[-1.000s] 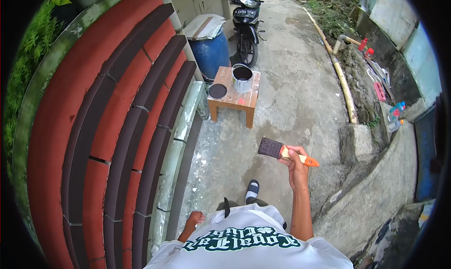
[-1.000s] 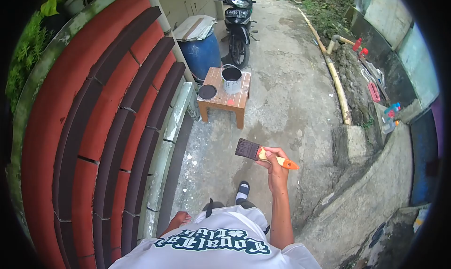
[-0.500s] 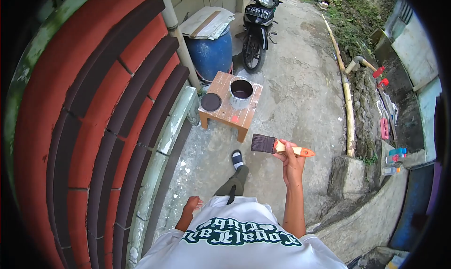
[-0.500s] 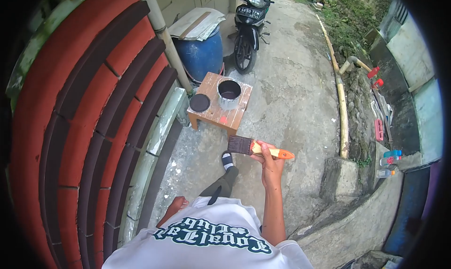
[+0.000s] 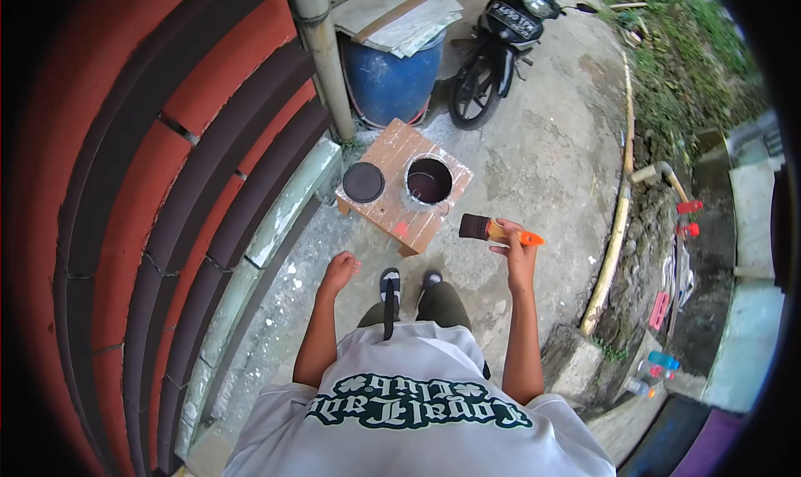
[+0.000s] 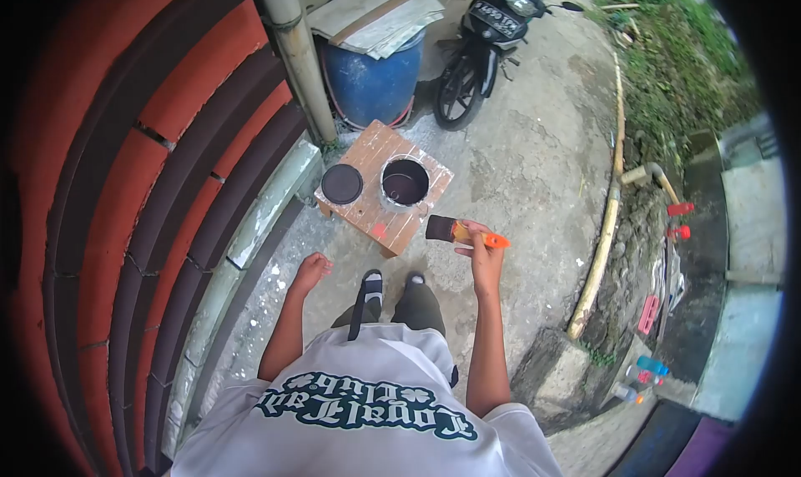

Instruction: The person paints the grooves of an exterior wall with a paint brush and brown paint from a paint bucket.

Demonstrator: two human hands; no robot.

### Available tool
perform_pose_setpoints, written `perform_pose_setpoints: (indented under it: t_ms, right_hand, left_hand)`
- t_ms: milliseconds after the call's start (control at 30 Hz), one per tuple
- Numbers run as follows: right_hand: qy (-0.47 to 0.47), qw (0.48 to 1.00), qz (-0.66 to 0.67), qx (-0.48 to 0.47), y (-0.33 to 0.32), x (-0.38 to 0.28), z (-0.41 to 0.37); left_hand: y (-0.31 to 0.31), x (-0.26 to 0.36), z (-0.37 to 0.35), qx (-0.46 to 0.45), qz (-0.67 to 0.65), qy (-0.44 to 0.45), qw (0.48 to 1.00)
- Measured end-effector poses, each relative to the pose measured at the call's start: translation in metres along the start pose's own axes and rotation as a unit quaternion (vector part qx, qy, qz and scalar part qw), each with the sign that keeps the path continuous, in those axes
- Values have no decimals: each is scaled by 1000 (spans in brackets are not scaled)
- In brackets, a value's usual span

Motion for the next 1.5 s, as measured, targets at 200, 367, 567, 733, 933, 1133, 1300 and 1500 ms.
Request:
perform_pose_setpoints:
  t_ms: [200, 367, 567, 733, 933, 1133, 1300, 1500]
  right_hand:
    - [9, 986, -124, -108, 60, 92, 177]
    - [-9, 931, -266, -249, 124, 168, 291]
    - [-130, 845, -388, -344, 187, 283, 336]
    - [-92, 790, -482, -367, 210, 322, 334]
    - [-105, 788, -473, -379, 219, 348, 344]
    - [16, 889, -329, -317, 203, 328, 347]
    - [161, 955, -27, -249, 155, 287, 313]
    - [171, 970, 78, -151, 107, 207, 273]
  left_hand:
    - [-37, -72, -58, 194, 156, -60, 967]
    - [1, -198, -228, 311, 109, -278, 902]
    - [182, -175, -360, 252, -239, -542, 765]
    - [272, -113, -340, 193, -305, -573, 736]
    - [257, -102, -299, 292, -294, -503, 758]
    - [225, -83, -285, 370, -260, -432, 780]
    - [222, -107, -269, 376, -252, -383, 805]
    - [183, -143, -249, 267, -313, -460, 787]
Point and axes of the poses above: each hand's wrist, its own z-axis towards the middle knuckle, its own y-axis out of the palm, x = y × z, the point moved 3 cm from there along z, towards the middle knuckle, and after that the axes turned 2 degrees about x, right-handed, at the moved point
